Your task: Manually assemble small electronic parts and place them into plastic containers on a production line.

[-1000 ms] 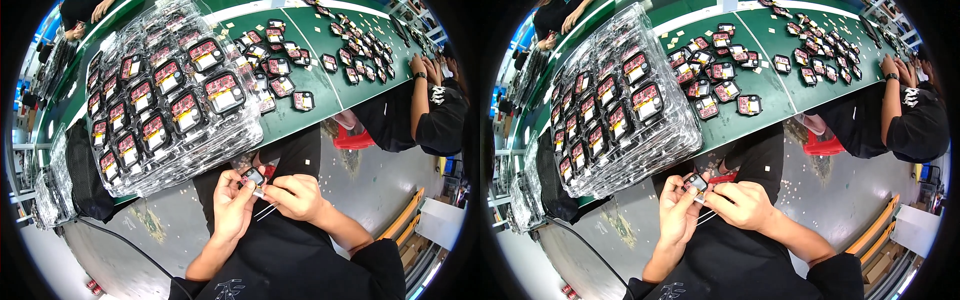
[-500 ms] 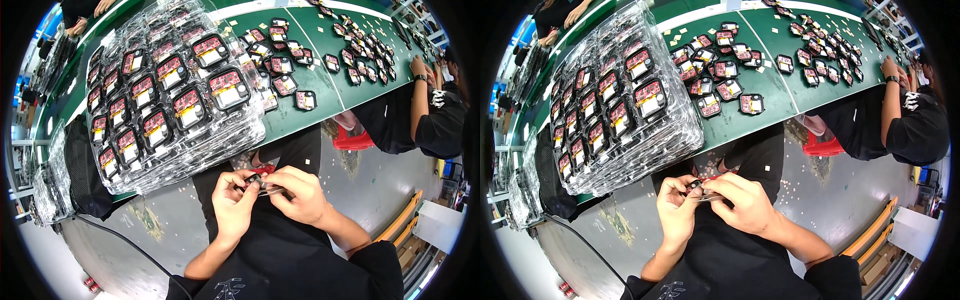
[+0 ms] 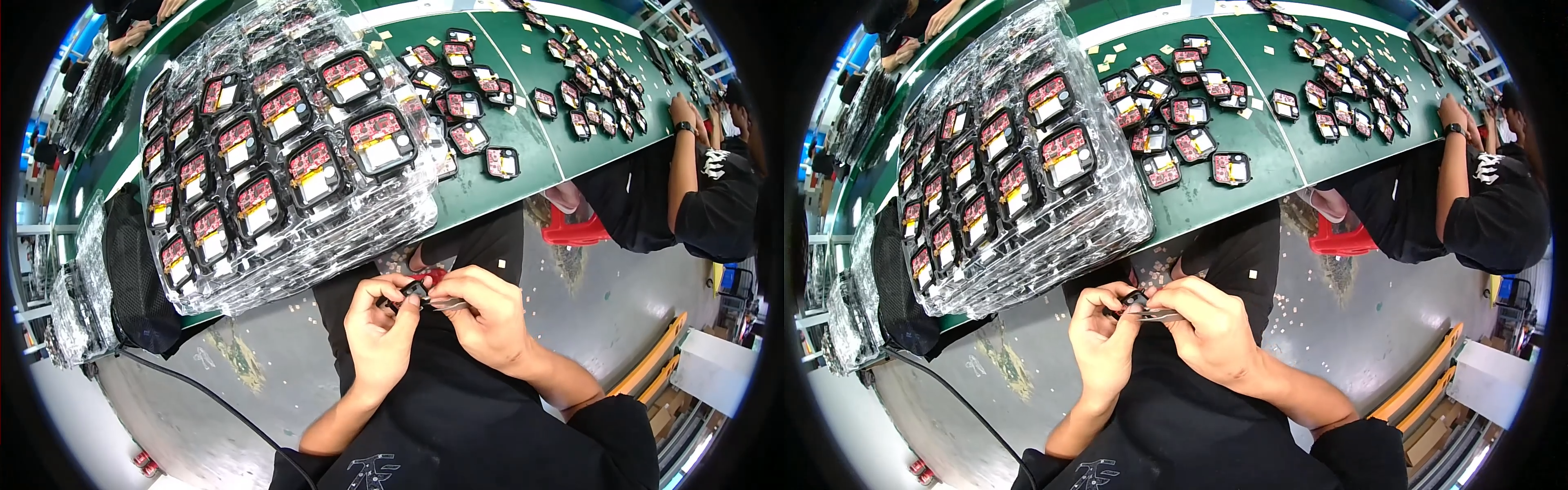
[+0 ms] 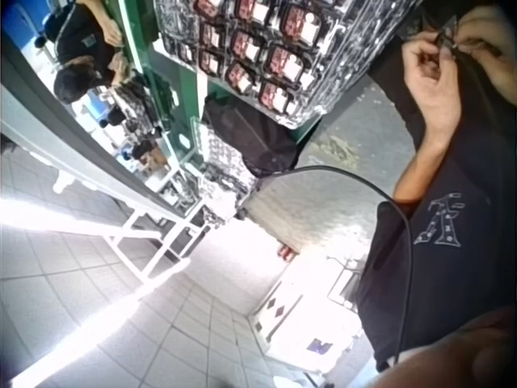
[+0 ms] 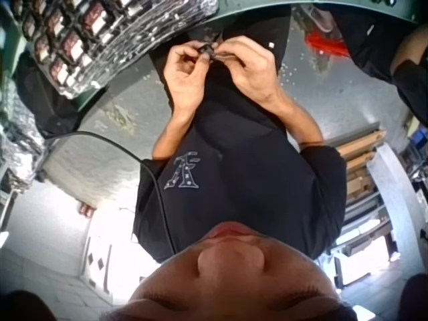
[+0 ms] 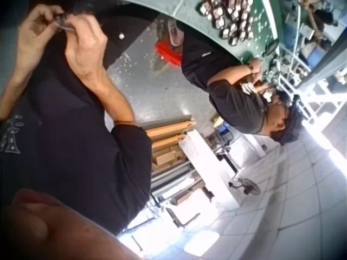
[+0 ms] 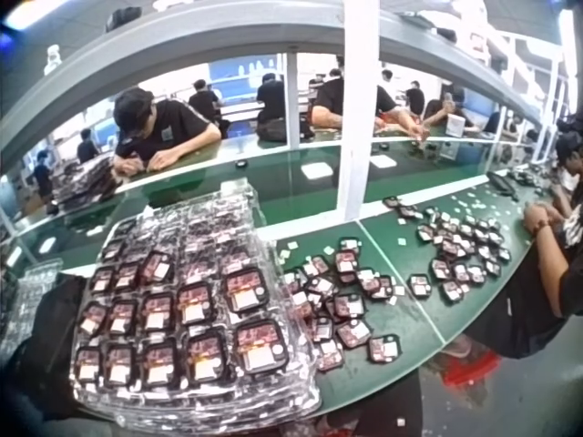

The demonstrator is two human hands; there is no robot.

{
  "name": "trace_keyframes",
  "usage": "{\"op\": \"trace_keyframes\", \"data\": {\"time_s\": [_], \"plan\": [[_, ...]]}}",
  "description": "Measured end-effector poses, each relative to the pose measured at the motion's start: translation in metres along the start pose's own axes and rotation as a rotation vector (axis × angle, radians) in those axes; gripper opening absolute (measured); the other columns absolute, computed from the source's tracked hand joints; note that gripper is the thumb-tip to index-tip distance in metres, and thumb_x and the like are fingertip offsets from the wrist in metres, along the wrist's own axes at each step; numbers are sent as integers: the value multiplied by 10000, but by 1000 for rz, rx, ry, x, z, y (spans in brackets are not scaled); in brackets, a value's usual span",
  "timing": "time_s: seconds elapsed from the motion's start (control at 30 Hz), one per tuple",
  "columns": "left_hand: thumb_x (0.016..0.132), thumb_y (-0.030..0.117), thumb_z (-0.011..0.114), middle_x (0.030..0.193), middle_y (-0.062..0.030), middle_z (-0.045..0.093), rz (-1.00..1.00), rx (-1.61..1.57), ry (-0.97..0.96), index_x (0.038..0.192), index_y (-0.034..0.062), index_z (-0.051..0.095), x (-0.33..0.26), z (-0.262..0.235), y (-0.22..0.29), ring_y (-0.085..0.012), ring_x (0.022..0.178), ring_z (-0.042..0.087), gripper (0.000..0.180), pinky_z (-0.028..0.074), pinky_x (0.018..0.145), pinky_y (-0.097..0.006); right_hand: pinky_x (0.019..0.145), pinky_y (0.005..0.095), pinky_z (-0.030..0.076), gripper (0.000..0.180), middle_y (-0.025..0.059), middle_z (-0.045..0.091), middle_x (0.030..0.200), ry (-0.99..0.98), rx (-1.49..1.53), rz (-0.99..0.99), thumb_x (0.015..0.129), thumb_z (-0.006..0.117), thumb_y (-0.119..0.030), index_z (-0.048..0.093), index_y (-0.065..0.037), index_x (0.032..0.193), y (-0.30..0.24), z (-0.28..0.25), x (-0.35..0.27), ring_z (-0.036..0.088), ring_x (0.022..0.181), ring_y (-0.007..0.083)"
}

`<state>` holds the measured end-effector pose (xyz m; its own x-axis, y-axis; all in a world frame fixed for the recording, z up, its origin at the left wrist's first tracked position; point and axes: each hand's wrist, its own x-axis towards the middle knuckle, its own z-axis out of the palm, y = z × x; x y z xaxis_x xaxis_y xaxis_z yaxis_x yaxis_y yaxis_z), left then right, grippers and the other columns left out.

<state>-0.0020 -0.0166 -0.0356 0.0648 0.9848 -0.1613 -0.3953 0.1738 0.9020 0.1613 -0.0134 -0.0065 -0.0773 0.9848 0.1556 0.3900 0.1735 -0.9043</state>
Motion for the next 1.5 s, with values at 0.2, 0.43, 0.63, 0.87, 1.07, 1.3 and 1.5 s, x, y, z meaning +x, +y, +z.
{"op": "trace_keyframes", "data": {"time_s": [0.2, 0.43, 0.63, 0.87, 1.07, 1.3, 1.5], "plan": [[952, -195, 552, 1288, -143, 571, -30, -32, -76, 1100, 0, 511, -4, 2, 3, -164, 1176, 616, 248, 525, 924, -256, 698, 340, 599, 238, 152, 726, 950, 42, 16, 14, 782, 718, 150, 723, 21, 982, -2, 7, 3, 739, 808, 280], [950, -206, 527, 1326, -156, 543, 1, -50, -97, 1114, -2, 511, -3, 2, 1, -193, 1233, 600, 262, 521, 991, -289, 691, 291, 581, 183, 141, 736, 924, 59, 61, 51, 810, 752, 126, 741, 32, 967, 0, 9, 1, 740, 809, 220], [957, -195, 537, 1306, -158, 545, 78, -24, -87, 1133, 11, 494, -2, 2, 0, -226, 1268, 586, 274, 493, 1072, -340, 728, 305, 594, 205, 136, 712, 962, 137, 150, 9, 827, 763, 99, 721, 39, 1019, 10, 22, -6, 742, 863, 215], [963, -186, 548, 1291, -163, 546, 91, -50, -119, 1151, 14, 484, -3, 2, 2, -253, 1316, 566, 281, 486, 1082, -351, 607, 247, 474, 277, 94, 668, 941, 167, 371, 224, 871, 791, 28, 689, 34, 1128, 13, 23, -4, 613, 755, 96], [972, -167, 555, 1309, -195, 530, 87, 129, -94, 1245, 22, 416, -10, 10, 4, -230, 1211, 589, 360, 477, 1090, -380, 644, 296, 512, 253, 111, 654, 921, 13, 281, 260, 901, 743, 8, 682, 34, 1145, 10, 16, 2, 642, 733, 156], [964, -168, 543, 1366, -232, 499, 242, 189, -148, 1364, 42, 341, -6, 18, 9, -345, 1351, 537, 495, 437, 1160, -448, 687, 335, 550, 174, 139, 651, 955, -109, 207, 163, 918, 717, 38, 625, 39, 1066, 2, -4, 13, 701, 806, 218], [938, -122, 566, 1546, -202, 365, 175, 100, -144, 1520, 54, 259, -6, 23, 10, -417, 1466, 437, 682, 363, 1213, -507, 624, 353, 573, 240, 160, 692, 885, 274, -161, 104, 924, 752, -31, 612, 8, 1115, 20, -29, 55, 746, 775, 252]]}}
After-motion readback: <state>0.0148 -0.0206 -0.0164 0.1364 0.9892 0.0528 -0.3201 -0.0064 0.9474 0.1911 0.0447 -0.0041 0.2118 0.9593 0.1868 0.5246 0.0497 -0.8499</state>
